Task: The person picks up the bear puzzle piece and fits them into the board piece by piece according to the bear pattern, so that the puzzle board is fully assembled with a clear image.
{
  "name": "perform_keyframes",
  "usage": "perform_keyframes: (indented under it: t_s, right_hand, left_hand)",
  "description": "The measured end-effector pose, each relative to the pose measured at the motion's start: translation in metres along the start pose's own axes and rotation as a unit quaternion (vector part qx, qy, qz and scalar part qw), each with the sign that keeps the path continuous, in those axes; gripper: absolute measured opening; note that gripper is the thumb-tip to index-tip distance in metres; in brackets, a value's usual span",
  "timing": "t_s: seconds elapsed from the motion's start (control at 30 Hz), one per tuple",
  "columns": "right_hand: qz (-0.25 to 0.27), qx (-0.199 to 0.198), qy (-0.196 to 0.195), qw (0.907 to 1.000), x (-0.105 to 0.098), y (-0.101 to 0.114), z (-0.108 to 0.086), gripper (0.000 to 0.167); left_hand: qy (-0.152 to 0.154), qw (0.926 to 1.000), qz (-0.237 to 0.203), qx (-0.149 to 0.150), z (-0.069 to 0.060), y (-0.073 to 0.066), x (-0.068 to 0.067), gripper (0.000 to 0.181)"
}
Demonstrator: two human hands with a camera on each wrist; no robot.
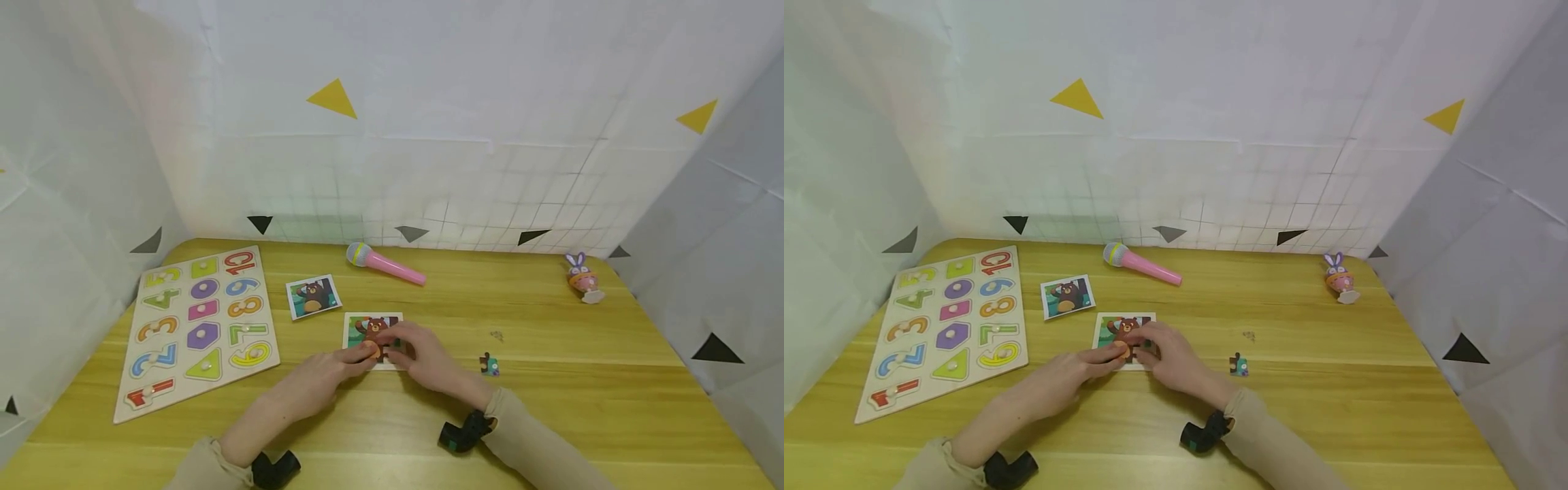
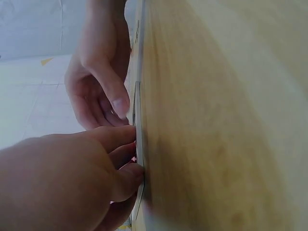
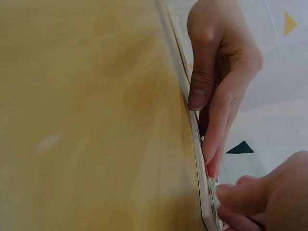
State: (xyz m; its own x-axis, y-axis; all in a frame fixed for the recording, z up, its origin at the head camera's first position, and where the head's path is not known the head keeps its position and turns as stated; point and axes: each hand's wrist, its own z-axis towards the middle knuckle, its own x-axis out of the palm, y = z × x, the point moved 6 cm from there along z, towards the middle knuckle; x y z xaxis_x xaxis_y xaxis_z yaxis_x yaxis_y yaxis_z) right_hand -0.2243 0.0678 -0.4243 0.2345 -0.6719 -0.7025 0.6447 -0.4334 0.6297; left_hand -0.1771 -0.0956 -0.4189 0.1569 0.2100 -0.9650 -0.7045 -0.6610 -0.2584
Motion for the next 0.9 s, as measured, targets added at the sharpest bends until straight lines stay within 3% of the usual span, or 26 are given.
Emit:
perform_keyframes:
  t_s: [0.13, 0.37, 0.53, 0.67, 0.9]
  right_hand:
    - [-0.004, -0.004, -0.025, 0.9997, -0.015, -0.004, -0.013, 0.029]
    - [-0.019, 0.030, -0.065, 0.9973, -0.050, -0.023, -0.040, 0.025]
    - [-0.043, 0.019, -0.083, 0.9954, -0.074, -0.035, -0.061, 0.027]
    - [-0.047, 0.018, -0.081, 0.9955, -0.093, -0.048, -0.077, 0.028]
    - [-0.023, 0.053, -0.059, 0.9966, -0.117, -0.072, -0.093, 0.034]
  left_hand:
    - [0.004, 1.0000, -0.002, -0.004, 0.000, 0.001, 0.001, 0.070]
    - [0.007, 1.0000, -0.003, -0.005, 0.001, 0.001, 0.002, 0.067]
    - [0.008, 1.0000, -0.002, -0.005, 0.001, 0.001, 0.002, 0.066]
    - [0.008, 0.9999, -0.002, -0.006, 0.001, 0.001, 0.002, 0.065]
    - [0.003, 1.0000, -0.004, -0.002, 0.001, 0.001, 0.002, 0.068]
